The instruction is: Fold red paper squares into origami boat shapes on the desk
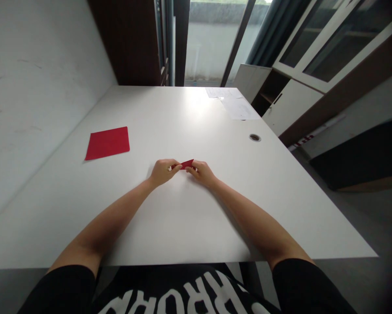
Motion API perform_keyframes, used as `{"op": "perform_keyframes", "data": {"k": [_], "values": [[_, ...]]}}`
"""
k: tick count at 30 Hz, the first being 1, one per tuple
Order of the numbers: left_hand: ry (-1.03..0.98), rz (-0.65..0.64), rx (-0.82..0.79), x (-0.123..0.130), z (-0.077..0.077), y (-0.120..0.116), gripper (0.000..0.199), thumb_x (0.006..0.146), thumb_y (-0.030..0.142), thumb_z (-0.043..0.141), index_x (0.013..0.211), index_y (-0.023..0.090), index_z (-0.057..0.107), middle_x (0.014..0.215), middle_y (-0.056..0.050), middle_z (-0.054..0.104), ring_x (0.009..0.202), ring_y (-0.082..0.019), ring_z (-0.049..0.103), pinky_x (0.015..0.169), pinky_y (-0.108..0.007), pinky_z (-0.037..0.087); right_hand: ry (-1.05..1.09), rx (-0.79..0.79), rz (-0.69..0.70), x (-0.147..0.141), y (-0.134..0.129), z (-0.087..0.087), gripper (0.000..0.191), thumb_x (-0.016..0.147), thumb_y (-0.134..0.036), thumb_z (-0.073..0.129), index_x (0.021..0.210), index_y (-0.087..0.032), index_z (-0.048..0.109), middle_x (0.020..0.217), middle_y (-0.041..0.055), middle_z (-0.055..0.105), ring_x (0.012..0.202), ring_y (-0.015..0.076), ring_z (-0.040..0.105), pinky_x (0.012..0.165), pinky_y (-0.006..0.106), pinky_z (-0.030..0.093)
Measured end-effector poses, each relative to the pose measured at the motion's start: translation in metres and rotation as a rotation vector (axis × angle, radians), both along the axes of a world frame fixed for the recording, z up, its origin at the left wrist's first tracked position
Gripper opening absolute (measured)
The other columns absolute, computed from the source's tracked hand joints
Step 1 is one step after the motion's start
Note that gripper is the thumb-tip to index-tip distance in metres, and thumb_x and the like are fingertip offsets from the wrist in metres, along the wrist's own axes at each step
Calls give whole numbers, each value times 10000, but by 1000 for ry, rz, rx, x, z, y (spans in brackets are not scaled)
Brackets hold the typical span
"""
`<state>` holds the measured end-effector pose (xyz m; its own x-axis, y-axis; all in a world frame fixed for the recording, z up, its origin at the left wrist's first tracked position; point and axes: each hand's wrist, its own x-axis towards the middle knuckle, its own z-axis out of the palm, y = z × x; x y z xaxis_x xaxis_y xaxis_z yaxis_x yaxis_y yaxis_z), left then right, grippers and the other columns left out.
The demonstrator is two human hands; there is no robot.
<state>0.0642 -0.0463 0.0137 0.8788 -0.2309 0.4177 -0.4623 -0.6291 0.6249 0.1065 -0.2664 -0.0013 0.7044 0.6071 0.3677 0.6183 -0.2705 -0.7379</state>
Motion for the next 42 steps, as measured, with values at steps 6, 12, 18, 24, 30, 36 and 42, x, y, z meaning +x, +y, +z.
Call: {"op": "perform_keyframes", "data": {"k": [6, 12, 18, 24, 30, 36, 42], "values": [[-13, 8, 91, 1, 2, -1, 418, 999, 430, 516, 683, 179, 628, 605, 17, 569, 568, -116, 460, 593, -266, 307, 29, -40, 34, -3, 5, -1, 278, 1008, -380, 482, 844, -192, 604, 727, 9, 622, 644, 139, 527, 648, 267, 386], [99, 58, -76, -1, 5, -7, 382, 966, 376, 522, 644, 172, 550, 564, 44, 466, 545, -97, 385, 567, -257, 267, 114, 5, 32, -3, 5, 3, 335, 1007, -422, 473, 757, -204, 518, 687, -8, 599, 621, 128, 516, 633, 262, 370], [217, 0, -170, 2, 0, -4, 362, 938, 391, 537, 648, 178, 495, 582, 50, 449, 563, -96, 386, 561, -249, 274, 174, -52, 107, -4, 3, 6, 381, 1013, -484, 433, 742, -217, 442, 630, -45, 473, 580, 115, 412, 588, 261, 326], [224, 6, -202, 5, -1, -4, 428, 946, 445, 513, 626, 192, 384, 577, 55, 377, 558, -95, 335, 543, -249, 242, 266, -14, 95, -6, 5, 5, 461, 1000, -563, 435, 708, -208, 467, 628, -36, 492, 585, 116, 415, 581, 266, 321], [303, -97, -379, 9, -6, -2, 417, 904, 437, 565, 623, 198, 368, 586, 57, 354, 559, -91, 317, 538, -242, 252, 393, 0, 191, -6, 2, 10, 476, 988, -613, 455, 727, -215, 427, 625, -55, 415, 584, 109, 363, 560, 260, 302], [392, -179, -579, 10, -5, -1, 341, 873, 447, 660, 736, 189, 485, 594, 64, 438, 539, -81, 389, 532, -224, 295, 446, 20, 179, -3, 1, 10, 489, 978, -606, 478, 700, -204, 467, 621, -47, 440, 582, 109, 373, 563, 262, 302], [502, -200, -517, 9, -8, -1, 246, 851, 377, 681, 786, 173, 561, 604, 35, 570, 546, -91, 493, 551, -222, 361, 312, 152, -89, 3, 3, -1, 451, 956, -590, 512, 731, -199, 527, 675, -19, 526, 646, 130, 434, 619, 275, 349]]}}
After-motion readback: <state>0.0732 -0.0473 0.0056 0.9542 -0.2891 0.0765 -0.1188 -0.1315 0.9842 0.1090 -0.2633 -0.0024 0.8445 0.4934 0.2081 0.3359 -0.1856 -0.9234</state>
